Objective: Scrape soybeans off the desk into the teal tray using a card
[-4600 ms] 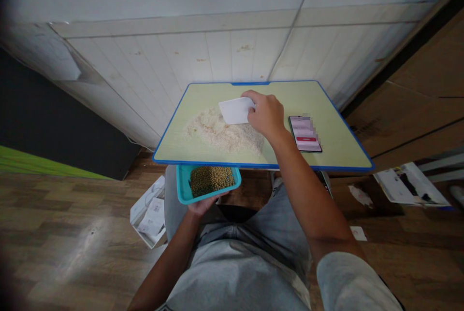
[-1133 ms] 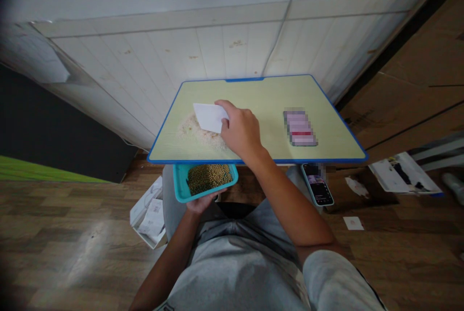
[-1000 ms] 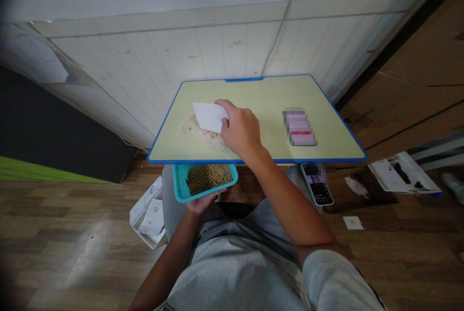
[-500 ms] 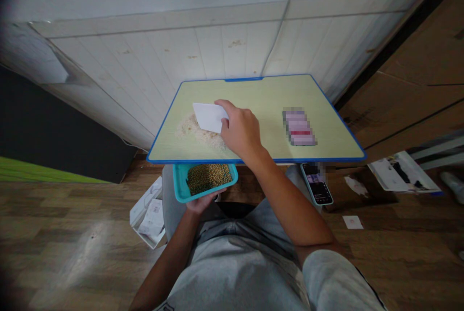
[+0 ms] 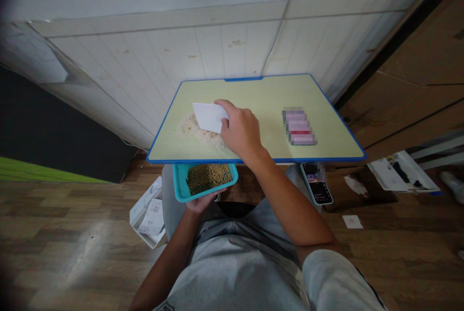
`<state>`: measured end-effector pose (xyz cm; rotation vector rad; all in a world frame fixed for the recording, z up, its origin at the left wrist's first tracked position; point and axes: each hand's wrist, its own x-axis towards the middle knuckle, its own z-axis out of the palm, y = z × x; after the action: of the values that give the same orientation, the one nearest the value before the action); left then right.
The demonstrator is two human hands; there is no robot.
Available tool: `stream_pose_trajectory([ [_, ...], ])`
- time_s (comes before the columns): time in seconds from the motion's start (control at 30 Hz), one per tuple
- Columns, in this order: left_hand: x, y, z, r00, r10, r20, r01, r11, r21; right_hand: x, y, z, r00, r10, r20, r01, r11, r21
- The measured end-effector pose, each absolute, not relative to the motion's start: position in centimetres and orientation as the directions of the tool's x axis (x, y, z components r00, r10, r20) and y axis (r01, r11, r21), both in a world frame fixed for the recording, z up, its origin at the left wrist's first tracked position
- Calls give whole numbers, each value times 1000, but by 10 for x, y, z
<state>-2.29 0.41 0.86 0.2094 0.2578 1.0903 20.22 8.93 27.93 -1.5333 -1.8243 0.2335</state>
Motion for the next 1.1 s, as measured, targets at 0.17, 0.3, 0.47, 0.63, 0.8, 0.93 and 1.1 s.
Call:
stream_pose_trajectory([
  [0.17, -25, 5, 4, 450, 890, -65, -849, 450, 276, 203, 90, 278, -30, 906, 422, 759, 295, -580],
  [0.3, -26, 7, 0, 460, 887, -36, -853, 452, 262, 205, 92, 277, -48, 911, 409, 727, 313, -611],
  [0.47, -27, 8, -3, 475, 880, 1, -844, 455, 286, 205, 93, 275, -28, 910, 415, 749, 293, -594],
  [0.63, -26, 7, -3, 459, 888, -9, -845, 440, 303, 203, 92, 274, -27, 901, 434, 773, 293, -562],
  [0.8, -27, 7, -3, 464, 885, -24, -842, 450, 298, 203, 93, 273, -27, 891, 454, 769, 308, -560],
  [0.93, -27, 7, -4, 464, 885, -20, -846, 450, 284, 204, 93, 273, -27, 890, 456, 764, 312, -565],
  [1.1, -26, 8, -6, 469, 883, 13, -850, 448, 278, 203, 92, 275, -25, 896, 443, 768, 301, -566],
])
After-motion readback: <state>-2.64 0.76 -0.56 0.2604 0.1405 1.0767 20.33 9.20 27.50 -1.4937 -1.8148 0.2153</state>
